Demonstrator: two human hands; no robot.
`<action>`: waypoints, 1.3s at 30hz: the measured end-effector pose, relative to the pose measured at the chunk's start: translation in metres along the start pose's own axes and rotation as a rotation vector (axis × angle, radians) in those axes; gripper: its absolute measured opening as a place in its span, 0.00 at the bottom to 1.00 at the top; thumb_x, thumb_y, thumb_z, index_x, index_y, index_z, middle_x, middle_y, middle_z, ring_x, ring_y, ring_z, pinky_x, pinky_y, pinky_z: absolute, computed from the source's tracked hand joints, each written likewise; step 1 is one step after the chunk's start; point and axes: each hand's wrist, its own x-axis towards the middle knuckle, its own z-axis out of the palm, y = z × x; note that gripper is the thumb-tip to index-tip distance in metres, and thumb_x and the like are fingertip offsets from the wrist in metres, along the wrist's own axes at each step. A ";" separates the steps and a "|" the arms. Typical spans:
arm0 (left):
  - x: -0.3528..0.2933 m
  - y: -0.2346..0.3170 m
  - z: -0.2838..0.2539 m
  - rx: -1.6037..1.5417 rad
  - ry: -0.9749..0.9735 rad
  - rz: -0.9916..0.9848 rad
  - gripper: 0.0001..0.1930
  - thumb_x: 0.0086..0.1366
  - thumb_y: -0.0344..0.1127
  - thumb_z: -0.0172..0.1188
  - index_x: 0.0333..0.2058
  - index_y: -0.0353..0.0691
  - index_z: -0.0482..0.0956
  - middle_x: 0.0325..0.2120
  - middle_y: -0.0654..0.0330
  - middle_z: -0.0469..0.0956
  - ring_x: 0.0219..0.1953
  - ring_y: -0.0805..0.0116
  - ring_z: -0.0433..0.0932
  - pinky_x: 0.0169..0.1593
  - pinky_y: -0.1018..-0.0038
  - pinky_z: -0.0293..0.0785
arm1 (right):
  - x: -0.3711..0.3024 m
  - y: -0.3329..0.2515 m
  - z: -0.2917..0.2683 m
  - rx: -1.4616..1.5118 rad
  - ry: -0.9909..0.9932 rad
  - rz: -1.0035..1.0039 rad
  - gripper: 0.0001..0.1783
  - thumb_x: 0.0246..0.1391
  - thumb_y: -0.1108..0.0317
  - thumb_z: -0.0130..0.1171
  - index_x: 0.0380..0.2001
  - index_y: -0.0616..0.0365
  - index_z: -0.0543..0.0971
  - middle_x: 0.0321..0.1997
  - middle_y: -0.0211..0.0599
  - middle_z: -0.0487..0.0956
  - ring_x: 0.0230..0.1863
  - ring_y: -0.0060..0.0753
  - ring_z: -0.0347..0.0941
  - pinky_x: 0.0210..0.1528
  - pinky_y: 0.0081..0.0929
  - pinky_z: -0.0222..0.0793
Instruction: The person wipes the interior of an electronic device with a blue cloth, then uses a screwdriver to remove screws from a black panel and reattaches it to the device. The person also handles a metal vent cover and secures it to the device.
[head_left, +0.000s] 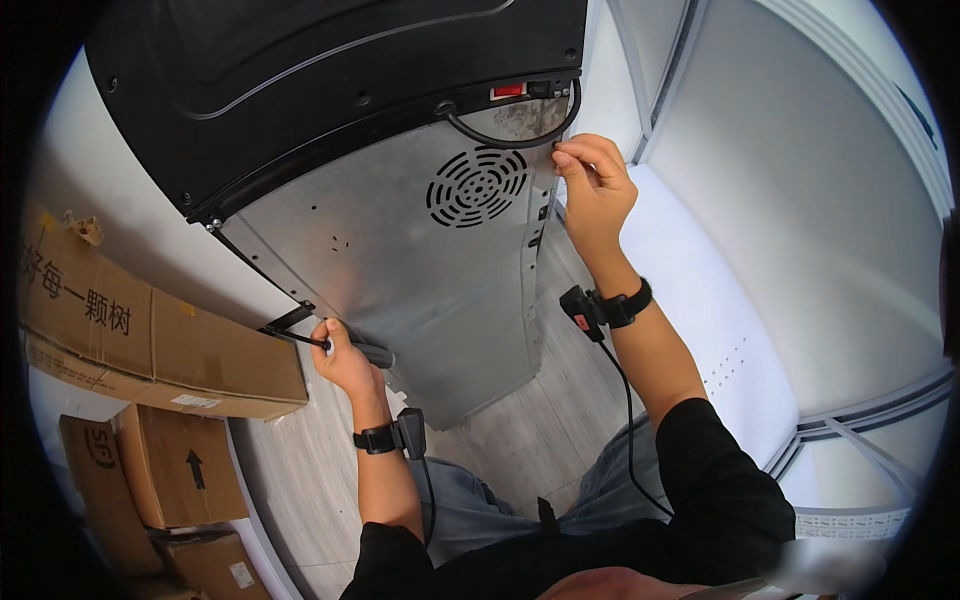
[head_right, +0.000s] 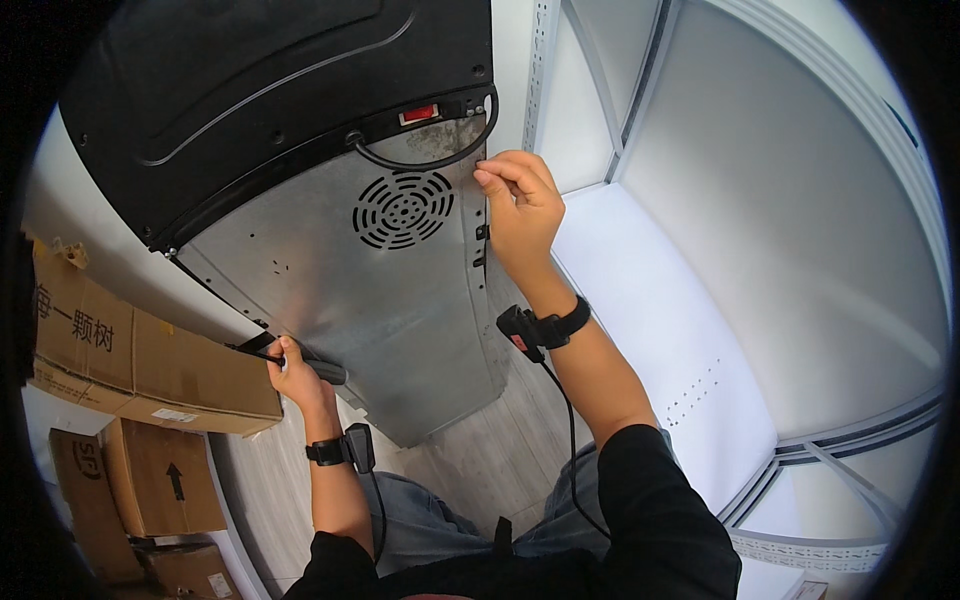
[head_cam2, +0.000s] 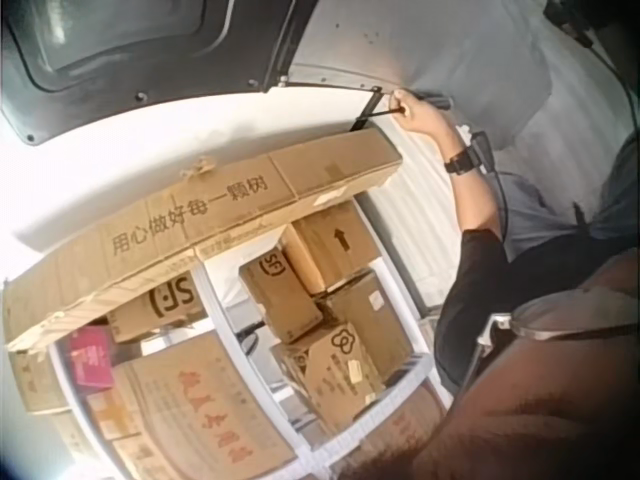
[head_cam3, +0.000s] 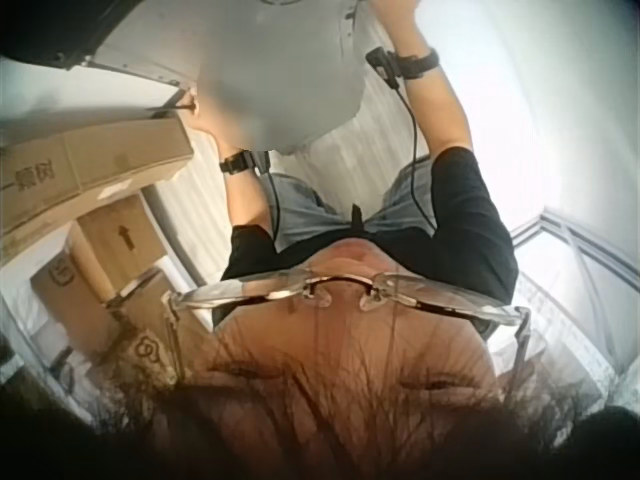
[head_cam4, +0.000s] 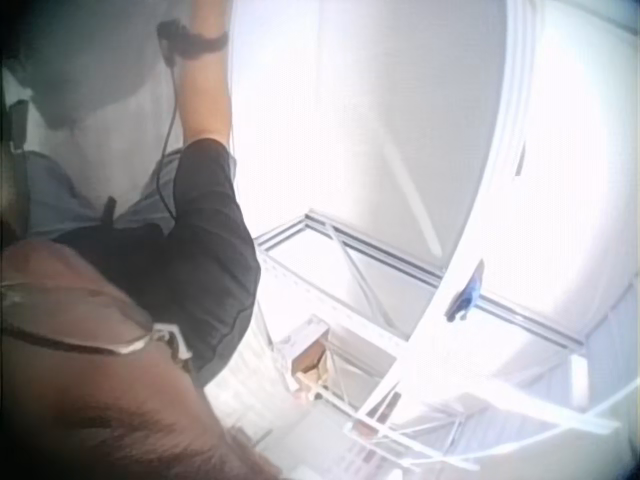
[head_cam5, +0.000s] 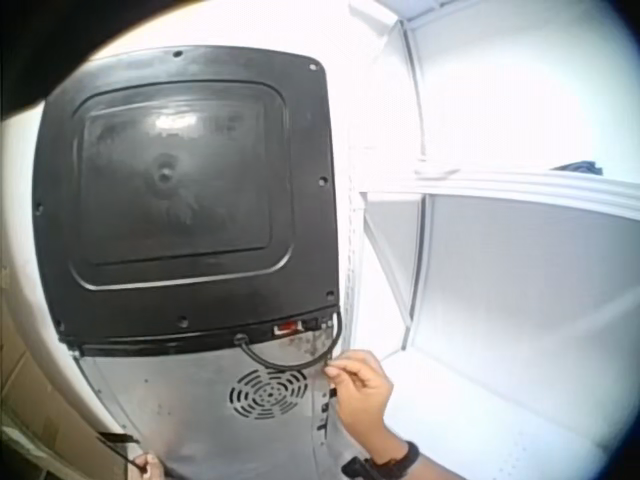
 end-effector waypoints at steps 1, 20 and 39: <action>0.000 0.000 0.000 -0.001 0.001 0.002 0.05 0.64 0.31 0.59 0.35 0.37 0.74 0.33 0.67 0.72 0.36 0.77 0.67 0.44 0.77 0.66 | 0.000 -0.001 0.000 0.023 -0.002 0.020 0.04 0.50 0.83 0.60 0.31 0.68 0.79 0.38 0.34 0.73 0.34 0.20 0.70 0.36 0.15 0.68; -0.001 0.003 0.002 -0.007 -0.003 0.030 0.04 0.65 0.30 0.58 0.34 0.38 0.73 0.32 0.67 0.72 0.35 0.78 0.68 0.42 0.79 0.66 | 0.000 -0.003 -0.005 0.235 0.035 0.292 0.05 0.51 0.79 0.61 0.33 0.66 0.81 0.37 0.31 0.73 0.34 0.20 0.68 0.38 0.17 0.65; -0.006 0.008 0.008 -0.005 0.030 0.025 0.04 0.65 0.31 0.57 0.35 0.37 0.73 0.31 0.67 0.71 0.33 0.78 0.67 0.41 0.78 0.67 | 0.005 -0.002 0.002 0.239 0.036 0.303 0.04 0.50 0.80 0.61 0.31 0.65 0.81 0.34 0.31 0.75 0.36 0.20 0.68 0.40 0.17 0.64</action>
